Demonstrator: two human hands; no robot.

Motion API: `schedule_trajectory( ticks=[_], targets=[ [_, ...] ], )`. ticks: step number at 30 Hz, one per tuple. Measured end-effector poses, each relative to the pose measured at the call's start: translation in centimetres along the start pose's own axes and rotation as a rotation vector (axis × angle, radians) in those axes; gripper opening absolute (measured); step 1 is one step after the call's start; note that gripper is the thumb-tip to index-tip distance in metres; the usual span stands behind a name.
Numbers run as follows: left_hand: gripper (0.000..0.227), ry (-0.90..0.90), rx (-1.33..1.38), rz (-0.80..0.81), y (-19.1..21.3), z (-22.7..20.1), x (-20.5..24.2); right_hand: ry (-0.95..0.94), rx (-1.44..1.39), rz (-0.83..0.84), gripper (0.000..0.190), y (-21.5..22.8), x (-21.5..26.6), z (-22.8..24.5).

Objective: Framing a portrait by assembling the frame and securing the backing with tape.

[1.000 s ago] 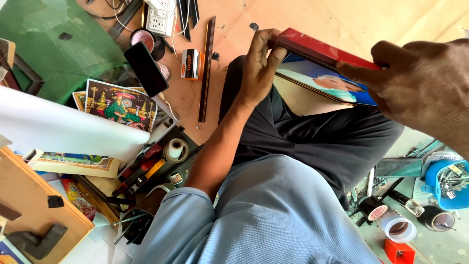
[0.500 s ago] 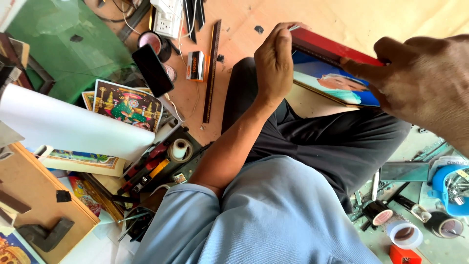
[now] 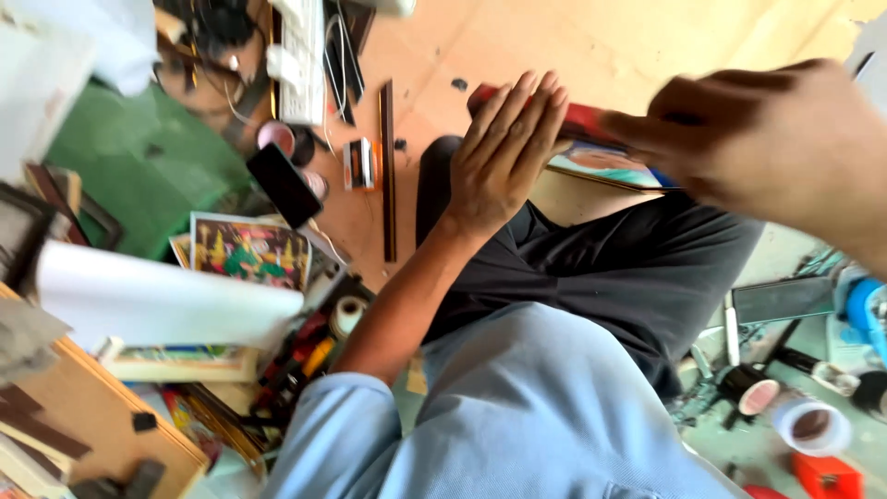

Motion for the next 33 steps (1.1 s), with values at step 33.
schedule_trajectory(
  ticks=[33],
  targets=[
    [0.04, -0.014, -0.017, 0.056, 2.4, 0.7, 0.3, -0.687, -0.573, -0.264, 0.022, -5.6, 18.6, -6.3]
  ],
)
Point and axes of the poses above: each hand's wrist, its own x-axis away from the middle knuckle, its own y-axis out of the back of the hand, z = x × y, the point moved 10 cm from there along -x, towards the middle knuckle, and after that the axes turned 12 degrees about x, right-handed, at the moved point
